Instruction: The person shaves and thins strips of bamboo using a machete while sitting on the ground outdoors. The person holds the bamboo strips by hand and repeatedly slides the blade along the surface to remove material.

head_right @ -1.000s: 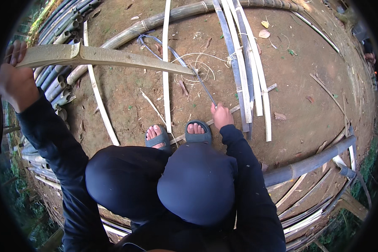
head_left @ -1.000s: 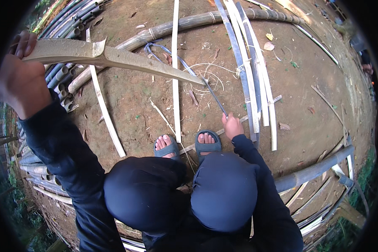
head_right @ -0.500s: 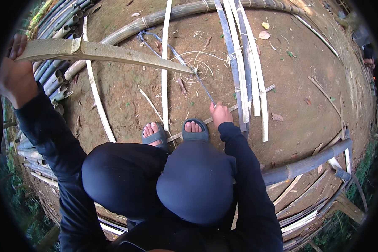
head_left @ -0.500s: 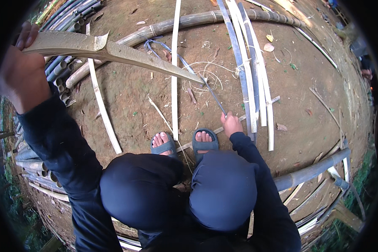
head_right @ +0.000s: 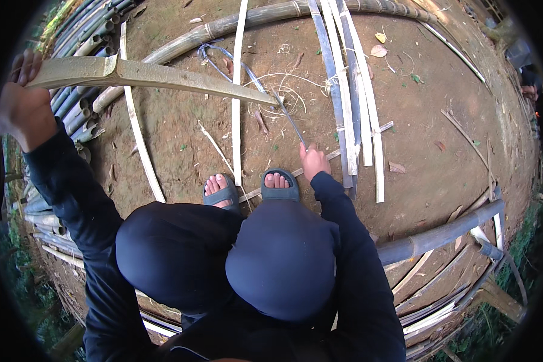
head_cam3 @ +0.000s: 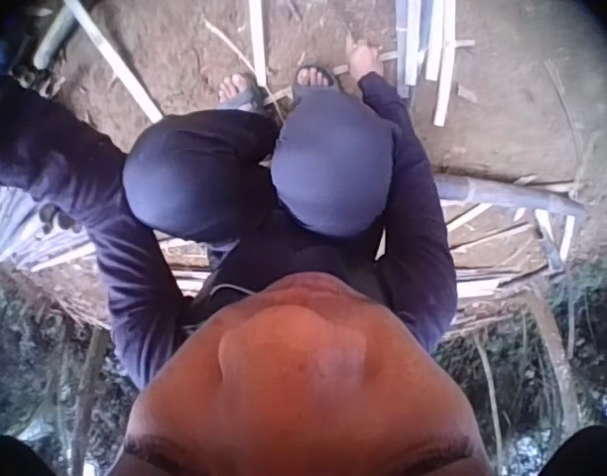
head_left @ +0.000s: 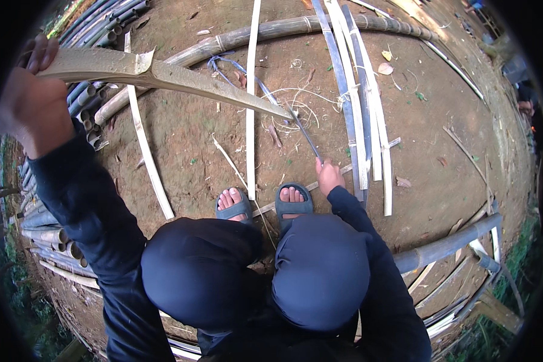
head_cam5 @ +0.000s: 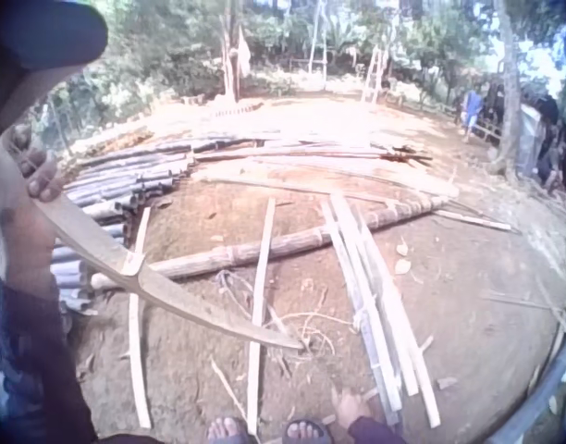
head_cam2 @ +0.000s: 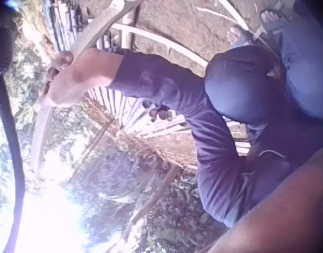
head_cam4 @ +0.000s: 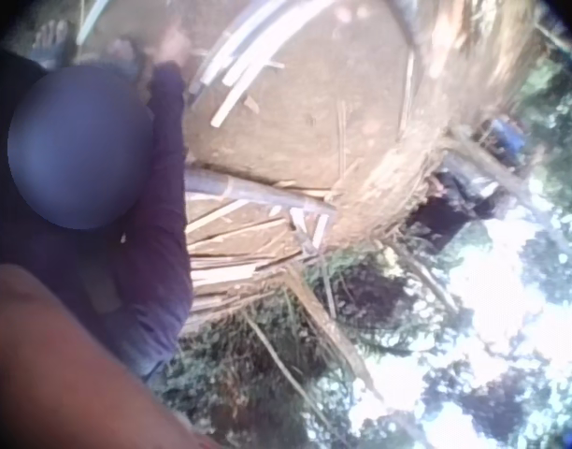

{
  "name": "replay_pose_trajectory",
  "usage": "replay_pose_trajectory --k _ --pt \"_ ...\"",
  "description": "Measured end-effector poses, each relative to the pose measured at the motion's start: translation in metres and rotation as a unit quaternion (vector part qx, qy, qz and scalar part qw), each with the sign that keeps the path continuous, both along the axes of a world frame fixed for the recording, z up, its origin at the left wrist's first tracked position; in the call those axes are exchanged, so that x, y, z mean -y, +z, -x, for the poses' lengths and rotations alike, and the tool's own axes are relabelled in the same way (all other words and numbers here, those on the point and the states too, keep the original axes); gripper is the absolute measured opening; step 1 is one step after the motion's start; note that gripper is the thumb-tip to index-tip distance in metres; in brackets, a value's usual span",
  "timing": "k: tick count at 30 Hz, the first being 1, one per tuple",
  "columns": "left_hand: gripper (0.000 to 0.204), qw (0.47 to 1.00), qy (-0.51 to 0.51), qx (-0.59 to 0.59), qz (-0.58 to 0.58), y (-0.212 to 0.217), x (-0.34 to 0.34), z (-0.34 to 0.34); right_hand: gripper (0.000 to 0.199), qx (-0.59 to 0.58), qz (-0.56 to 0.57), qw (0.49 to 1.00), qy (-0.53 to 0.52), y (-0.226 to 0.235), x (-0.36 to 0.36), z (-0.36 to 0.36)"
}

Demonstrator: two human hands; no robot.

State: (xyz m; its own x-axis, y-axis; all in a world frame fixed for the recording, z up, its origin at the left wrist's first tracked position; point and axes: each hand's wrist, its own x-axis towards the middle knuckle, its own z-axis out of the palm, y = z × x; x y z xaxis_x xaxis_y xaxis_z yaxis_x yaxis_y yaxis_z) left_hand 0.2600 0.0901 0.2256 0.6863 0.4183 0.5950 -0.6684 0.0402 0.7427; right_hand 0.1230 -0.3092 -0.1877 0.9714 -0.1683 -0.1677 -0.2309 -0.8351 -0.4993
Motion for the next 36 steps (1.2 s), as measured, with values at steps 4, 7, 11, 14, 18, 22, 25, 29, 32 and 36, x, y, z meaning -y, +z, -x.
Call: replay_pose_trajectory --k 4,7,11,14,18,22,25,29,32,36 --pt "0.021 0.969 -0.245 0.013 0.018 -0.008 -0.054 -0.005 0.053 -0.02 -0.02 0.999 0.02 -0.043 0.016 0.005" --pt "0.021 0.959 -0.283 0.021 0.012 -0.006 -0.081 -0.011 0.052 0.033 -0.049 0.997 0.046 -0.021 0.008 -0.022" --pt "0.023 0.956 -0.285 0.031 0.064 -0.016 -0.105 -0.029 0.046 0.123 -0.144 0.982 -0.013 0.021 -0.013 0.001" --pt "0.024 0.996 -0.089 -0.009 0.022 -0.007 -0.049 -0.013 0.047 0.106 -0.067 0.992 -0.02 -0.005 0.004 0.01" --pt "0.023 0.966 -0.256 0.044 -0.002 -0.006 -0.078 -0.015 0.057 -0.047 0.019 0.999 0.008 -0.005 0.008 -0.015" --pt "0.021 0.979 -0.192 0.071 0.016 -0.01 -0.074 -0.013 0.057 0.006 -0.001 1.0 0.03 -0.007 0.009 -0.015" --pt "0.021 0.988 -0.149 0.027 0.031 -0.011 -0.086 -0.008 0.054 0.078 -0.098 0.992 -0.019 0.019 -0.007 0.003" --pt "0.014 0.987 -0.154 0.0 0.045 -0.012 -0.07 -0.002 0.053 0.009 -0.014 1.0 -0.022 -0.02 0.008 0.006" --pt "0.009 0.999 -0.039 -0.002 0.028 -0.004 -0.027 0.008 0.057 -0.055 0.019 0.998 0.013 -0.003 0.009 -0.017" --pt "0.008 0.999 -0.049 -0.007 -0.004 -0.003 -0.031 0.019 0.056 0.026 -0.008 0.999 0.037 -0.008 0.014 -0.006"
